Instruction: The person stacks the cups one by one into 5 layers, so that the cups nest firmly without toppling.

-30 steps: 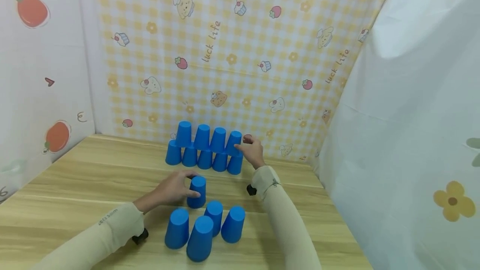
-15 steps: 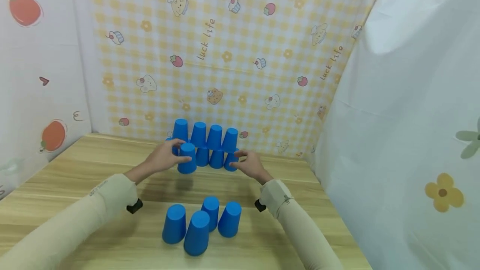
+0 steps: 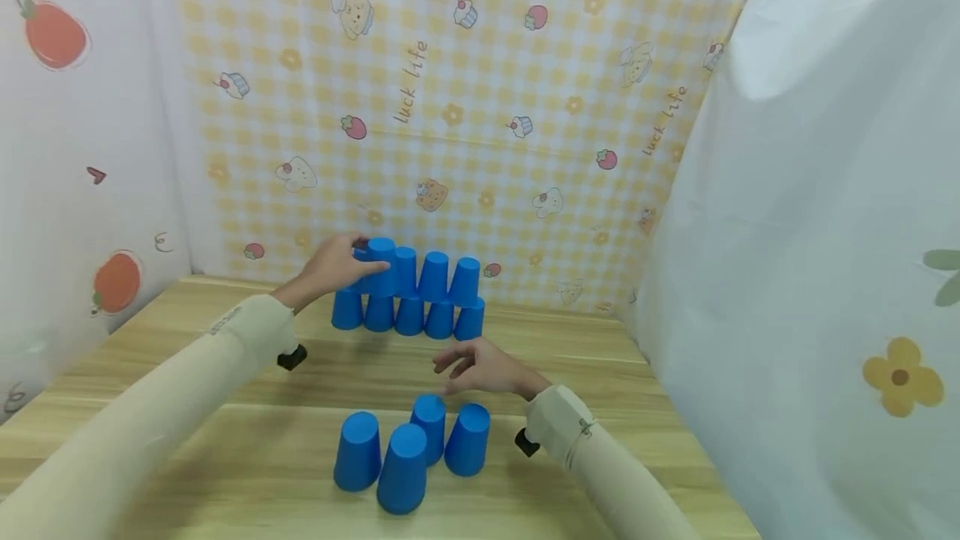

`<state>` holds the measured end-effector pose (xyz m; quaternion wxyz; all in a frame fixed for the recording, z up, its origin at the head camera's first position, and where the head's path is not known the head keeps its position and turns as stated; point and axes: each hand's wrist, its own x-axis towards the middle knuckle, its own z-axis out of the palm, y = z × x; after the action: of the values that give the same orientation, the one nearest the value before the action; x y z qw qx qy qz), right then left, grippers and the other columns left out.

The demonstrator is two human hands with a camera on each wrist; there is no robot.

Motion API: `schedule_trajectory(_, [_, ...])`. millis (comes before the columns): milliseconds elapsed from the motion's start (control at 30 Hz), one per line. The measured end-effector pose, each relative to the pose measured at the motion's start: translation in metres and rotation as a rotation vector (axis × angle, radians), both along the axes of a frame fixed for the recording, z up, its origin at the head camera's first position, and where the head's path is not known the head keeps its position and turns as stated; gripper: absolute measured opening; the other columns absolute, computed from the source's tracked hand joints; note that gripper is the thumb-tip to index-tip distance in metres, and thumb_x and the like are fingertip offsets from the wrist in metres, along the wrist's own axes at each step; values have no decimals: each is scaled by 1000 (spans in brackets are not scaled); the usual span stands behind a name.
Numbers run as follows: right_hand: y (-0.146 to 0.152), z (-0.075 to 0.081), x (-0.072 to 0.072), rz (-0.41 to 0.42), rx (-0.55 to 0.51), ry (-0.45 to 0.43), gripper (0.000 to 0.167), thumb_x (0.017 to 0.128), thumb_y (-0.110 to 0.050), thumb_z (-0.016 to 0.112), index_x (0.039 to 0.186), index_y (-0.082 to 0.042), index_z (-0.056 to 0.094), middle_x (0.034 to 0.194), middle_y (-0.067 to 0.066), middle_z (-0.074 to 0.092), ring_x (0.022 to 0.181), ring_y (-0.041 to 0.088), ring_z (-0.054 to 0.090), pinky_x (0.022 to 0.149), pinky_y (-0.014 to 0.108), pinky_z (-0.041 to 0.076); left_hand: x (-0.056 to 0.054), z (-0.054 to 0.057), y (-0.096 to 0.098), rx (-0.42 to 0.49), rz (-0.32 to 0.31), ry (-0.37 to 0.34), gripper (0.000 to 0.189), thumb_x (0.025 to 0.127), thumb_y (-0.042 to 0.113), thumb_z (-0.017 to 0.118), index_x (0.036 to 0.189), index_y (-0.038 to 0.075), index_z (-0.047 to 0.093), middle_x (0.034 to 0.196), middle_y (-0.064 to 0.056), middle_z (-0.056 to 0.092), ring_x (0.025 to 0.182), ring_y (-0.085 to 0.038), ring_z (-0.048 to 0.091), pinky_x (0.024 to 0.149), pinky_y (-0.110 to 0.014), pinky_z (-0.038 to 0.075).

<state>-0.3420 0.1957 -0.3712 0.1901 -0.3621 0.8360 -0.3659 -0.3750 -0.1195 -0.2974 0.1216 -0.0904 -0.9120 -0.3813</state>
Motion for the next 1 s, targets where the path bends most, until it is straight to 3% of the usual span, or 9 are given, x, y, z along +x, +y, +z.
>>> schedule_trajectory(133, [5,-1,4,85,37,3,47,89,-22,73,133,-13,61,127,5,66,118,37,59,90,33,53,-13,10,4,32,-25,-21,72,93,42,68,147,2,42,142,-21,52,127,-40,51,101,-57,45])
schedule_trajectory(400, [3,-7,9,156,49,-14,55,85,-28,77,135,-13,60,129,-8,63,121,25,59,91,37,53,-38,28,3,-3,15,51,66,95,43,64,144,5,45,138,-18,53,122,-37,54,98,-55,47])
schedule_trajectory(567, [3,-13,11,172,60,7,54,84,-23,79,133,-9,61,129,-7,64,116,15,61,89,37,54,-50,30,4,-28,40,62,68,95,45,64,146,5,43,138,-18,55,119,-36,56,94,-54,49])
schedule_trajectory(700, [2,-14,14,138,84,7,49,84,-22,79,130,-16,64,126,-9,64,111,7,61,85,30,55,-55,28,2,-43,53,47,69,96,44,62,148,4,41,138,-20,54,121,-37,54,96,-55,48])
schedule_trajectory(1000, [4,-15,14,121,86,-4,41,85,-17,78,125,-20,67,121,-11,66,107,6,62,83,27,54,-61,26,1,-29,46,37,72,97,47,59,150,3,37,142,-23,50,124,-41,52,97,-59,46])
